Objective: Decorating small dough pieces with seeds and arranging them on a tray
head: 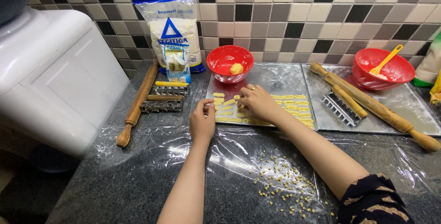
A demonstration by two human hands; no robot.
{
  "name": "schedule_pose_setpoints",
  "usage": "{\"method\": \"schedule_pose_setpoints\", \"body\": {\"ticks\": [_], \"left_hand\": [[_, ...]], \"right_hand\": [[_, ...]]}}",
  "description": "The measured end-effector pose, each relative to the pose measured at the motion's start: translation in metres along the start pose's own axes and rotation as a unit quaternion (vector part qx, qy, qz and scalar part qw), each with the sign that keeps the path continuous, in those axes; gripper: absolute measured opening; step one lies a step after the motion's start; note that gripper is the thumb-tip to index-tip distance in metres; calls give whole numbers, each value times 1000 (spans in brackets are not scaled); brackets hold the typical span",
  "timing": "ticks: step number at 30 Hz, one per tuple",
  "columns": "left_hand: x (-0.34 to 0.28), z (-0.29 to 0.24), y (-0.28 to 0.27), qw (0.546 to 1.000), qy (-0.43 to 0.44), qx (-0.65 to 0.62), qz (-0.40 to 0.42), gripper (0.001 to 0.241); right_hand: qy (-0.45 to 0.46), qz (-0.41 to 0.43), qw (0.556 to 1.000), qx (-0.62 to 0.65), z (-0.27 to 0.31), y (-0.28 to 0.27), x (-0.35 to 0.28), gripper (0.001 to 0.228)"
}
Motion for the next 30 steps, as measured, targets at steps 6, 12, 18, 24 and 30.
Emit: {"method": "schedule_pose_setpoints", "body": {"ticks": [6, 12, 18, 24, 30], "left_hand": [[0, 0, 1, 1000, -1, 0, 2, 16], [-2, -4, -3, 1000, 4, -1, 1, 16], [-2, -3, -2, 1000, -3, -2, 7, 16], [1, 0, 0, 1000, -13, 5, 6, 16], [1, 1, 0, 1000, -11, 2, 6, 16]], "right_hand": [[-11, 6, 1000, -12, 3, 4, -1, 17], [-2, 11, 1000, -5, -2, 7, -1, 17], [43, 13, 997, 63, -17, 17, -2, 17], [80, -2, 989, 122, -32, 13, -4, 15], [86, -5, 989, 116, -38, 18, -6, 9]]}}
Point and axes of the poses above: each hand's wrist, its own x-axis towards the middle knuckle, its own y-axis out of the palm, z = x × y, the point moved 8 cm from there along x, towards the middle knuckle, and after that the axes turned 15 degrees about x, right-handed, at the moved point
